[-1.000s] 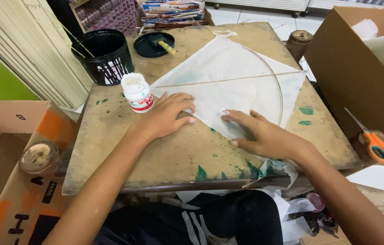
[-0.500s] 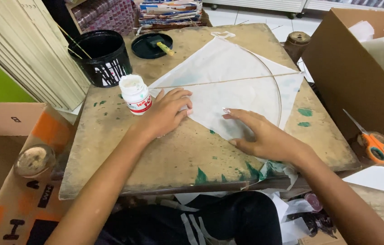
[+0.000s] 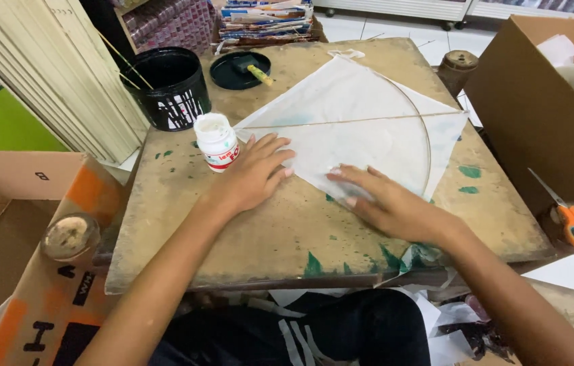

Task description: Gluing paper onto a wooden kite frame to assemble a kite.

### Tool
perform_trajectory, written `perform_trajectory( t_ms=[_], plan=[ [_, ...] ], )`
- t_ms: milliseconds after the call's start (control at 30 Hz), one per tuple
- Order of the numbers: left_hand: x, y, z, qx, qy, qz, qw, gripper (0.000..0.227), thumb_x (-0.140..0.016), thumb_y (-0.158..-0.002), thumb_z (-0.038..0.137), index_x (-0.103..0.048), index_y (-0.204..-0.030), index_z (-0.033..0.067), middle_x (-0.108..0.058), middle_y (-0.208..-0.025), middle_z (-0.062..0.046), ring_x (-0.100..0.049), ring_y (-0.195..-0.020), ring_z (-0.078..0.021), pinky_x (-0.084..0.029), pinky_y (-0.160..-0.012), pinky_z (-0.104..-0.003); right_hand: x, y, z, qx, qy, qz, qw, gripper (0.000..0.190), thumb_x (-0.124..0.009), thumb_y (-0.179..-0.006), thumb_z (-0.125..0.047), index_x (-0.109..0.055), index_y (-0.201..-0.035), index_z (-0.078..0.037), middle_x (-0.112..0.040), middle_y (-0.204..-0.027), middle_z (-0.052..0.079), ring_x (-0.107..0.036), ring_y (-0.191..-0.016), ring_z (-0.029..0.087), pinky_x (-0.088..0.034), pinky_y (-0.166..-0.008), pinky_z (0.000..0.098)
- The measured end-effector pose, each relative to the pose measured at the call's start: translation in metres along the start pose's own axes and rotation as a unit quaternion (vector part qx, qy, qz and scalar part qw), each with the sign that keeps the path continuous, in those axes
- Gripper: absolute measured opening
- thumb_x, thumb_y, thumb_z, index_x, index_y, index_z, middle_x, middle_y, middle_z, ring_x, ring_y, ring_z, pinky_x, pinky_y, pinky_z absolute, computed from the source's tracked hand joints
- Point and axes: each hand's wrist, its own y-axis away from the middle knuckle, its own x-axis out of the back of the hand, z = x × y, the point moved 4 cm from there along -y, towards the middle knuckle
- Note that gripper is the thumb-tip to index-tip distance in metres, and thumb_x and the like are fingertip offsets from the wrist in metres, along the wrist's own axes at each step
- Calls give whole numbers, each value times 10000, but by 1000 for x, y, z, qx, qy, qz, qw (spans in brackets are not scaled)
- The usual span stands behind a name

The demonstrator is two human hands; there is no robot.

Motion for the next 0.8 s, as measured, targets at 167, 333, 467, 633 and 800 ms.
perform_trajectory(
  t_ms=[167,333,467,633,800],
  plan=[
    [7,10,7,11,4,-19,1000,387,-480,-1055,324,-595,-1389,166,-494,-1527,-138,-361,-1489,-339,-201,-1227,-615,16,-5,25,-2,13,4,1000,542,-576,-930,-87,-490,-1465,-77,-599,-1426,203,-466,-1399,418,-233,-1180,682],
    [-2,8,-1,-2,4,-5,1000,412,-501,-1048,373,-592,-1391,165,-491,-1520,-137,-365,-1482,-354,-207,-1229,-604,7,-2,40,-13,107,-7,994,631,-599,-974,-265,-378,-1514,-24,-515,-1481,253,-427,-1412,449,-245,-1190,643],
    [0,6,6,-8,-1,-7,1000,440,-528,-1033,397,-588,-1393,151,-471,-1537,-142,-346,-1492,-360,-212,-1222,-611,-1,-1,50,-69,155,-29,985,654,-456,-1029,-390,-253,-1606,-159,-460,-1539,173,-328,-1495,347,-160,-1244,555],
    [-1,5,11,-14,-17,-10,1000,455,-541,-1023,411,-587,-1392,149,-466,-1537,-139,-340,-1496,-355,-209,-1221,-618,-1,1,48,-94,160,-42,982,634,-425,-1041,-411,-241,-1605,-188,-434,-1559,159,-286,-1519,336,-136,-1250,548],
    [4,8,9,-8,-22,-8,1000,449,-547,-1019,391,-579,-1401,158,-456,-1549,-132,-325,-1503,-357,-201,-1220,-625,-4,1,43,-171,184,-49,967,670,-354,-1046,-487,-207,-1620,-176,-325,-1633,134,-215,-1547,317,-118,-1258,533]
  ],
)
